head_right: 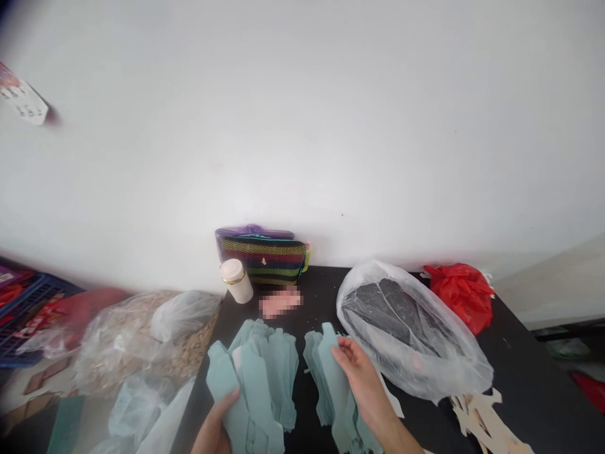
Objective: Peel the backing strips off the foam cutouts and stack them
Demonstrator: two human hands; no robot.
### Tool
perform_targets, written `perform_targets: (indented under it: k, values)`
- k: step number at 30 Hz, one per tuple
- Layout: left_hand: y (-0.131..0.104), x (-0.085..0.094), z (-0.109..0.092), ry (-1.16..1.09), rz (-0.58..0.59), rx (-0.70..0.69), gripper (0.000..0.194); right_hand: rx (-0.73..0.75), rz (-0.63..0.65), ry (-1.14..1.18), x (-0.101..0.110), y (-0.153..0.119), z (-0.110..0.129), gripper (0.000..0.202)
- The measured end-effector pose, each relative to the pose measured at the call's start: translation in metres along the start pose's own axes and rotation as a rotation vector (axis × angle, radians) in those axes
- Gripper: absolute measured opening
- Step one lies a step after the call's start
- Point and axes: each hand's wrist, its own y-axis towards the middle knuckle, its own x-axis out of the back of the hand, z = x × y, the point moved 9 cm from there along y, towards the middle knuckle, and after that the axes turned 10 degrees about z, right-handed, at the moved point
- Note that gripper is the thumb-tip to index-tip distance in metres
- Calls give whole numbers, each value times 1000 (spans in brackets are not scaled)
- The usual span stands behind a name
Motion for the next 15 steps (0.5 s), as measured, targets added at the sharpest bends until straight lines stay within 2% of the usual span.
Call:
perform_targets:
  k: [3, 6, 10, 13, 15]
  values:
    - [3, -4, 7, -10, 19, 44, 89, 20, -136, 6, 53, 5, -7, 47]
    - [9, -9, 16, 30, 40, 67, 89, 73, -192, -96, 78, 15, -27, 49]
    - [15, -21, 21, 110, 43, 87, 95, 168, -270, -406, 82, 24, -47, 48]
    - [14, -31, 28, 134, 25, 165, 103, 270, -367, -579, 78, 11, -34, 47]
    - [15, -38, 31, 138, 38, 170, 102, 294, -314, -601, 62, 1, -19, 44]
